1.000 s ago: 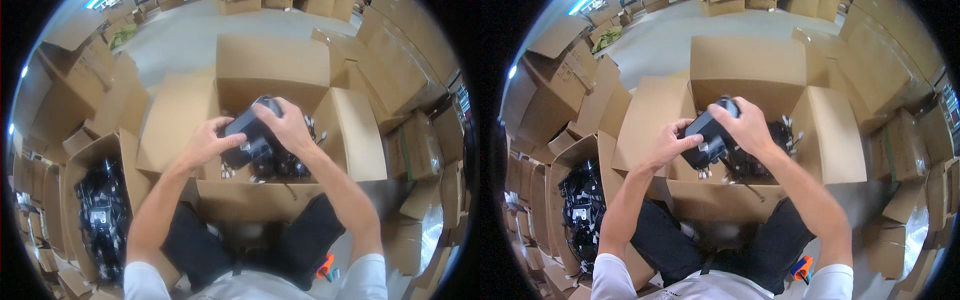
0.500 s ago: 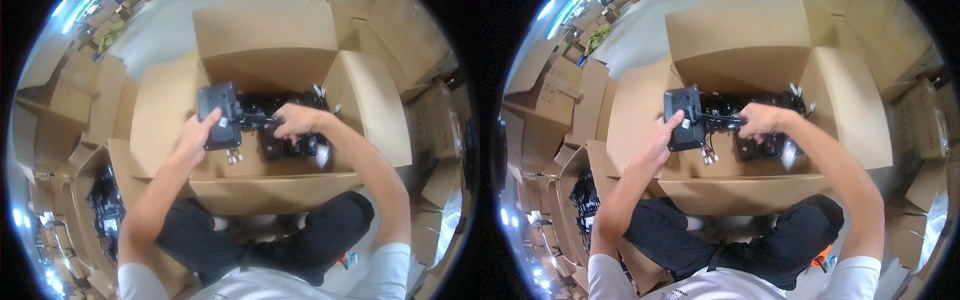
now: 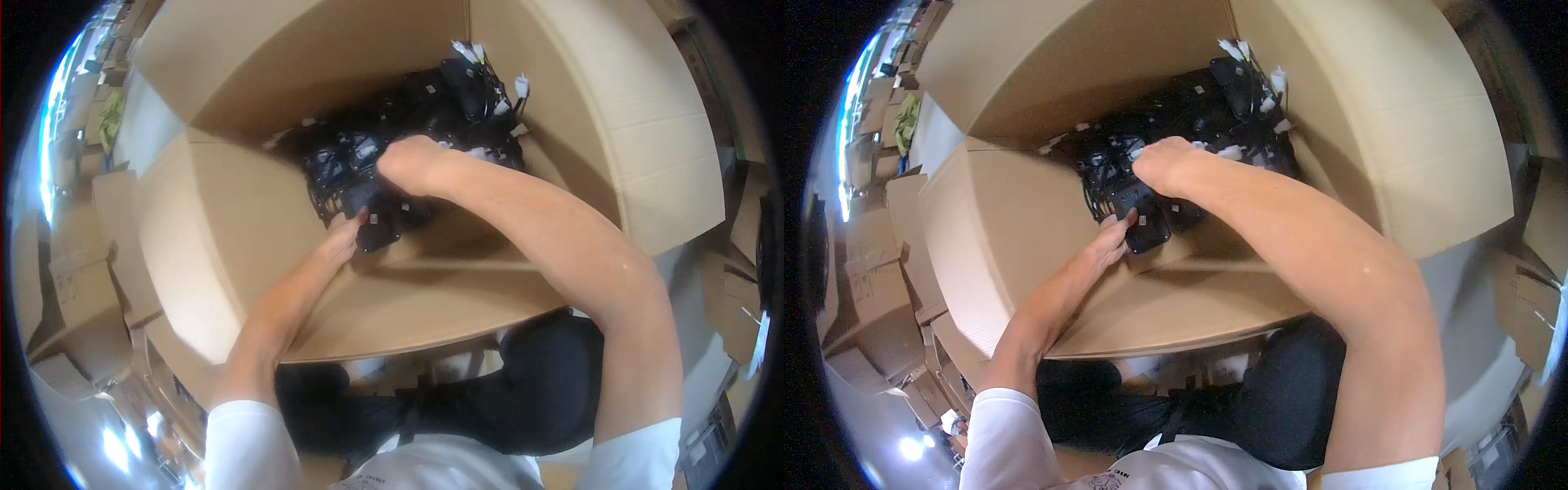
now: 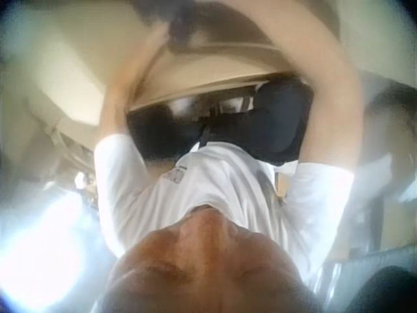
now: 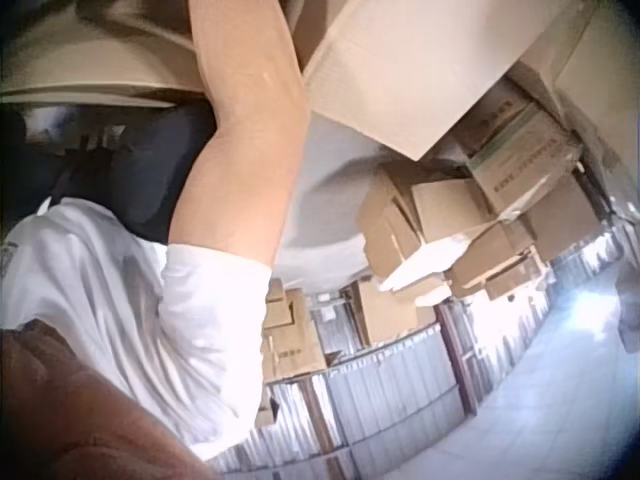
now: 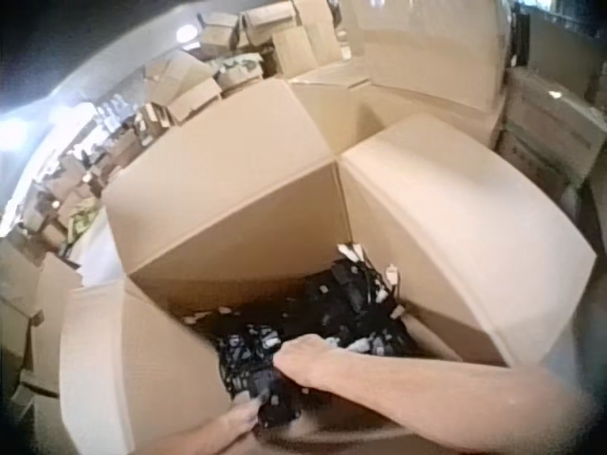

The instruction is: The person packs electronic components and wiring harnesses into cardboard boxes by hand.

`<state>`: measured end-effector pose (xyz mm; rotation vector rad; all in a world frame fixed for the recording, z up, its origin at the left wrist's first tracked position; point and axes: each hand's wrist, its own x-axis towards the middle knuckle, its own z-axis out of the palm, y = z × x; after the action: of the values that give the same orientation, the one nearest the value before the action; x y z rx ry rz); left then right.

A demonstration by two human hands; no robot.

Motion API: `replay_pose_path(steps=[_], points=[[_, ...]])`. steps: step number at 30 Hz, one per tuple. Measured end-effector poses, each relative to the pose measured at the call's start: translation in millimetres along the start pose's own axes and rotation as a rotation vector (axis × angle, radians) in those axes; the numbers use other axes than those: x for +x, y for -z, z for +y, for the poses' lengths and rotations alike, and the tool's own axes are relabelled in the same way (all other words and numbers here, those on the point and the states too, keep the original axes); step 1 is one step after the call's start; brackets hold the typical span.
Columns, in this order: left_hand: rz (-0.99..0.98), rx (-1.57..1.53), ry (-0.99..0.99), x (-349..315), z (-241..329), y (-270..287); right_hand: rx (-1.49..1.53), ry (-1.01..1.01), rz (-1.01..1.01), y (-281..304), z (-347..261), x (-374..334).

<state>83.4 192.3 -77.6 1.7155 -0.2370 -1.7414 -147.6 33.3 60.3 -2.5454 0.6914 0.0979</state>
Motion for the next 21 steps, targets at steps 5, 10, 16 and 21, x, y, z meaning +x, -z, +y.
replay_pose_path(steps=[5,10,16,21], points=[[-0.013,-0.054,-0.111,-4,-13,-9,-0.024,0.016,0.043,-8,1,3],[-0.057,-0.204,-0.067,-4,-3,-6,-0.111,0.061,0.080,6,-2,4],[-0.022,-0.017,0.035,-1,6,-12,-0.176,0.087,0.096,2,-2,5],[0.097,-0.042,-0.019,31,-29,16,-0.200,0.077,0.050,10,-2,-2]])
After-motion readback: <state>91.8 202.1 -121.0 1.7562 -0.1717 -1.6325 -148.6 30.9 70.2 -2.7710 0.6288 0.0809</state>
